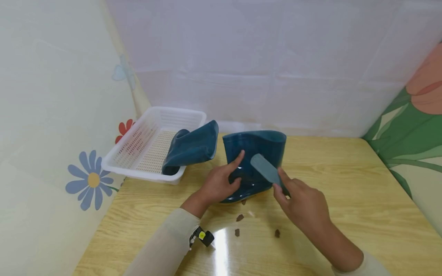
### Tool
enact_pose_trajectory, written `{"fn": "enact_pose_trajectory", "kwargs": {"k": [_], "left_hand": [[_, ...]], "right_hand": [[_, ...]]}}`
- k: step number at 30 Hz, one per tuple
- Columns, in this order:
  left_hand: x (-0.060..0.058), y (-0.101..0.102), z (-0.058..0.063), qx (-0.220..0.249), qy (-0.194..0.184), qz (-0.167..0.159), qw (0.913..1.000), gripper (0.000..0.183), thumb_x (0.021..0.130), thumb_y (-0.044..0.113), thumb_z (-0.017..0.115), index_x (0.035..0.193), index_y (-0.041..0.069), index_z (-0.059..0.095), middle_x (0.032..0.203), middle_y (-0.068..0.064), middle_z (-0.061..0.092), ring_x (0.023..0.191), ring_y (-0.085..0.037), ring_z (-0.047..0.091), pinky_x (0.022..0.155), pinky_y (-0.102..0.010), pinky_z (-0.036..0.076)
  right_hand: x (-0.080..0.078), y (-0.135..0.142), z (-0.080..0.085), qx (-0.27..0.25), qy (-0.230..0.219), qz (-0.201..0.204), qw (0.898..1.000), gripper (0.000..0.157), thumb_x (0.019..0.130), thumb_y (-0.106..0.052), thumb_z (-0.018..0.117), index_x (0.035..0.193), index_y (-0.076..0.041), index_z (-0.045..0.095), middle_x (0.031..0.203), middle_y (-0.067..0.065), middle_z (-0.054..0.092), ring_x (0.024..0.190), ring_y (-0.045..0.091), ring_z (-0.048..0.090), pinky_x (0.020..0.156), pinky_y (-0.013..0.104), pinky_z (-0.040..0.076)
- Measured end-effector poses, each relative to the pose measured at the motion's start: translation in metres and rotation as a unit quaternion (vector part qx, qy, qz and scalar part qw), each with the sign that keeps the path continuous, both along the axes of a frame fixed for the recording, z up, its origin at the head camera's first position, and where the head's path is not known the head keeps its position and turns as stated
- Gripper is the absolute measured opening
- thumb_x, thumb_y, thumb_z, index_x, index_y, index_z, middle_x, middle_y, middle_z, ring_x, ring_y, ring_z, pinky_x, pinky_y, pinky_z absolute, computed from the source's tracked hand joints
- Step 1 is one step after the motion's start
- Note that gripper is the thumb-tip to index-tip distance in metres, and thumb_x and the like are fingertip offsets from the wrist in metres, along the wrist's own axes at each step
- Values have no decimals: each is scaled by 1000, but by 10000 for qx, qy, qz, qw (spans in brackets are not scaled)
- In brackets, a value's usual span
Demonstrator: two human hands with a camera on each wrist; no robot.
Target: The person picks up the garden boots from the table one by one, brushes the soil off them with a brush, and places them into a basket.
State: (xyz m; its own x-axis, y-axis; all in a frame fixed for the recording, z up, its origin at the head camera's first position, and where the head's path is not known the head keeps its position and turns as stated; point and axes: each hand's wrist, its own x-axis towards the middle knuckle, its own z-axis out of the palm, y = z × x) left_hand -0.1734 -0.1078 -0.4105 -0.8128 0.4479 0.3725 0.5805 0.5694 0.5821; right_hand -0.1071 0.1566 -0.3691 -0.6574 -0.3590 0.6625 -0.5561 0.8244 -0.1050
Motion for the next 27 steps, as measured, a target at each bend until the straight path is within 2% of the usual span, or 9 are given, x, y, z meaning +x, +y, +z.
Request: {"fn": "enact_pose_trajectory", "kwargs": {"k": [3,7,10,12,14,16,21,23,27], "left_hand": [[-1,0,0,-14,22,-34,10000,88,96,10,71,165,25,18,58,6,47,49,-7,46,54,-29,42],[0,-1,0,22,53,-31,10000,88,96,9,71,165,24,20,59,7,46,50,-6,46,55,-28,44],[0,-1,-1,-3,145,12,9999,88,95,10,72,165,23,20,58,8,46,49,-5,45,54,-28,44],[-1,-1,-2,0,164,27,9999,89,95,10,72,165,24,20,57,9,44,47,-5,44,52,-29,43],[-1,0,-3,25,162,48,9999,89,95,10,72,165,24,19,57,9,44,46,-5,43,50,-29,42],[-1,0,-2,68,131,45,9999,89,95,9,72,165,25,20,56,8,43,45,-5,42,50,-29,42],[-1,0,-1,79,174,20,9998,88,95,9,72,165,23,21,56,8,43,44,-5,41,50,-29,40],[-1,0,-1,66,191,-2,9998,88,95,9,72,165,23,20,56,8,43,44,-5,41,50,-28,40],[-1,1,-3,53,320,-66,9995,87,95,8,72,165,21,22,57,8,43,46,-5,42,51,-28,40]], "right_hand": [[-2,-3,1,-84,159,93,9998,64,109,-49,35,132,1,68,65,4,58,44,5,29,38,23,24],[-8,-7,0,63,139,5,9999,71,109,-53,27,132,1,68,65,4,56,44,6,30,38,24,25],[-9,-6,-3,175,-26,-99,9998,59,108,-47,42,132,0,68,64,2,54,43,5,26,38,24,24],[-8,-4,-6,182,-135,-152,9996,49,103,-39,58,132,-1,68,64,2,55,42,4,25,38,24,24],[-6,-2,-8,146,-154,-119,9997,47,94,-28,68,132,-2,68,64,3,56,42,4,24,38,23,23],[-4,0,-9,95,-88,-72,9999,46,94,-28,67,132,-3,69,65,3,58,42,3,24,38,23,23],[-3,1,-8,-100,265,107,9995,56,105,-43,43,129,0,70,65,5,59,43,3,26,38,23,23],[-4,0,-6,-145,360,142,9991,60,108,-46,38,128,1,70,65,6,59,43,5,29,37,23,24],[-8,-4,-1,-46,331,129,9994,49,104,-37,56,130,2,69,67,7,60,43,8,33,38,25,27]]}}
